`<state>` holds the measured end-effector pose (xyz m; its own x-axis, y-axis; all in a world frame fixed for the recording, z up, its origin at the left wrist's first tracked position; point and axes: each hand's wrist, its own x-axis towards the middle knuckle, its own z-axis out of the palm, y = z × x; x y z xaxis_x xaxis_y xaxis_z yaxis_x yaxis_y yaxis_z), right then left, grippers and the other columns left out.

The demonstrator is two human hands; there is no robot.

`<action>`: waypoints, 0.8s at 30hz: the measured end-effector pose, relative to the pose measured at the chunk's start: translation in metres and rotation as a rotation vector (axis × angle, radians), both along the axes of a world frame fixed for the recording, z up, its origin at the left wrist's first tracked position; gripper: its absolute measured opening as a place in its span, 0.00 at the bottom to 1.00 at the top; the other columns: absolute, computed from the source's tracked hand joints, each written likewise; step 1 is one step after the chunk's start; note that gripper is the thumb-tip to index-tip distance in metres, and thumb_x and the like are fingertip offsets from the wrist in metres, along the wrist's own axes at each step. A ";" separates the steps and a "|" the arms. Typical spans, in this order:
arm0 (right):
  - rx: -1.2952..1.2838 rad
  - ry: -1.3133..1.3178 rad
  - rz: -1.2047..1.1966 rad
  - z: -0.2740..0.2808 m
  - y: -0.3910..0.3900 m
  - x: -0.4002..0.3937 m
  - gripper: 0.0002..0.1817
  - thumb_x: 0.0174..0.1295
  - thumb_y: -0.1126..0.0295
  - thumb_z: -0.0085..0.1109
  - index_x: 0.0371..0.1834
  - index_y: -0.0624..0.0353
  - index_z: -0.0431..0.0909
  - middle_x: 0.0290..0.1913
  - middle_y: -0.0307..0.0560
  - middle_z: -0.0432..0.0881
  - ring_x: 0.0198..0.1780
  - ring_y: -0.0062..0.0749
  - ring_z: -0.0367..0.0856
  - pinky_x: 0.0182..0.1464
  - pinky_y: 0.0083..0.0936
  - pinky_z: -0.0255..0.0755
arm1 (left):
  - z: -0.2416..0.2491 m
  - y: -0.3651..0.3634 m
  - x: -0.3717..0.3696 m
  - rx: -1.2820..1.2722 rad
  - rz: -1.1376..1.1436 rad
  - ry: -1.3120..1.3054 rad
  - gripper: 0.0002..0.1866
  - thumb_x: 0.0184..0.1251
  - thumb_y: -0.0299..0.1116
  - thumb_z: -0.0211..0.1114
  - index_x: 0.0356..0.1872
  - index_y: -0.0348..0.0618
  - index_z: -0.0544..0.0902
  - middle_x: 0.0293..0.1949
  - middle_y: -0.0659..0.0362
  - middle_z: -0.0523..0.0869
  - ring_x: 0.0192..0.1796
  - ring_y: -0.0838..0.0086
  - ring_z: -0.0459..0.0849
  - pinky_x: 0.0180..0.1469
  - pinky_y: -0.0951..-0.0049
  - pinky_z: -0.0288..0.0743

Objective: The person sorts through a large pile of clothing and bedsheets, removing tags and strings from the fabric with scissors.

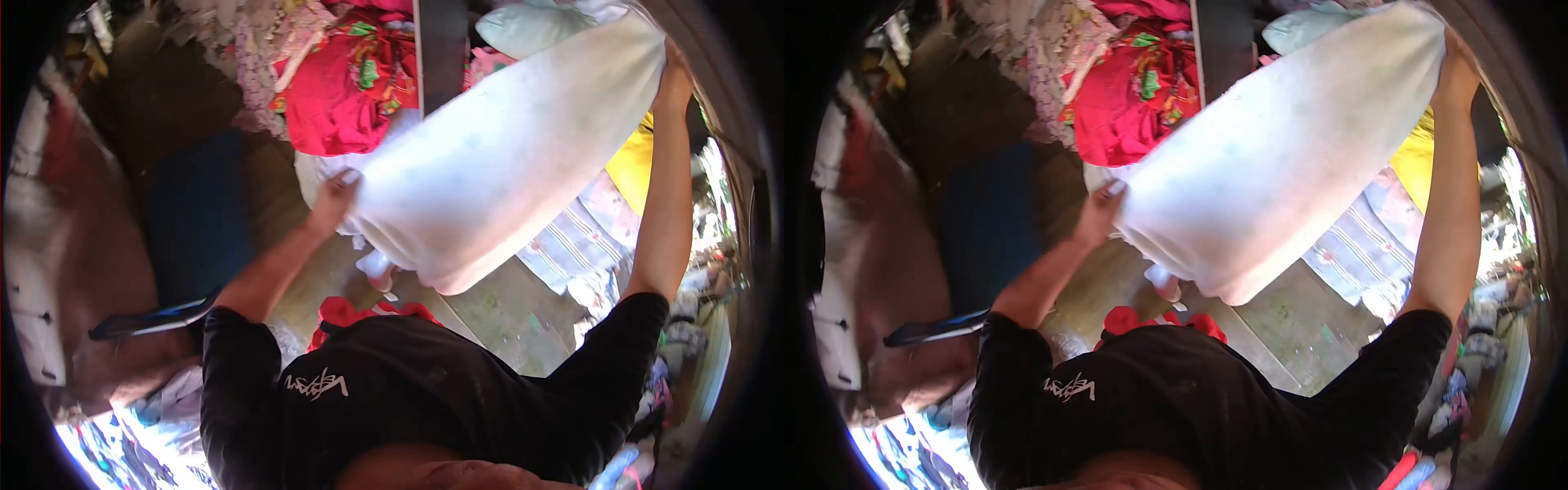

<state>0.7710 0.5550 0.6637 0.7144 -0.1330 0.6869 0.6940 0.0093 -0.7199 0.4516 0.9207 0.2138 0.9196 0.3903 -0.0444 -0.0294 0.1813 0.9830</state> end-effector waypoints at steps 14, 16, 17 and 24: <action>-0.015 0.089 0.327 -0.118 0.001 0.090 0.10 0.71 0.66 0.60 0.45 0.62 0.83 0.42 0.36 0.83 0.45 0.19 0.76 0.51 0.17 0.69 | 0.165 0.048 -0.102 0.588 0.395 -0.150 0.02 0.64 0.20 0.69 0.32 0.38 0.84 0.29 0.67 0.85 0.33 0.87 0.78 0.36 0.80 0.72; -0.026 0.062 0.312 -0.119 0.003 0.096 0.11 0.71 0.66 0.60 0.47 0.63 0.83 0.44 0.37 0.83 0.46 0.20 0.76 0.53 0.18 0.69 | 0.163 0.040 -0.103 0.649 0.398 -0.184 0.04 0.63 0.19 0.69 0.31 0.39 0.83 0.29 0.68 0.84 0.33 0.87 0.77 0.36 0.80 0.71; -0.030 0.033 0.280 -0.119 0.005 0.099 0.12 0.71 0.66 0.59 0.48 0.63 0.83 0.45 0.38 0.84 0.47 0.20 0.77 0.54 0.18 0.69 | 0.167 0.033 -0.104 0.661 0.432 -0.151 0.06 0.55 0.16 0.71 0.29 0.37 0.82 0.27 0.67 0.83 0.32 0.85 0.77 0.35 0.78 0.73; -0.015 -0.008 0.271 -0.124 0.009 0.116 0.13 0.71 0.66 0.59 0.50 0.64 0.83 0.47 0.40 0.84 0.49 0.23 0.77 0.56 0.20 0.70 | 0.186 -0.003 -0.106 0.804 0.541 -0.170 0.12 0.47 0.17 0.75 0.29 0.36 0.79 0.28 0.61 0.80 0.32 0.81 0.77 0.34 0.75 0.73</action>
<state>0.8870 0.5638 0.5396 0.7169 0.0723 0.6934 0.6736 0.1845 -0.7157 0.3455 0.9175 0.3998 0.5777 0.6160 0.5355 -0.0642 -0.6198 0.7822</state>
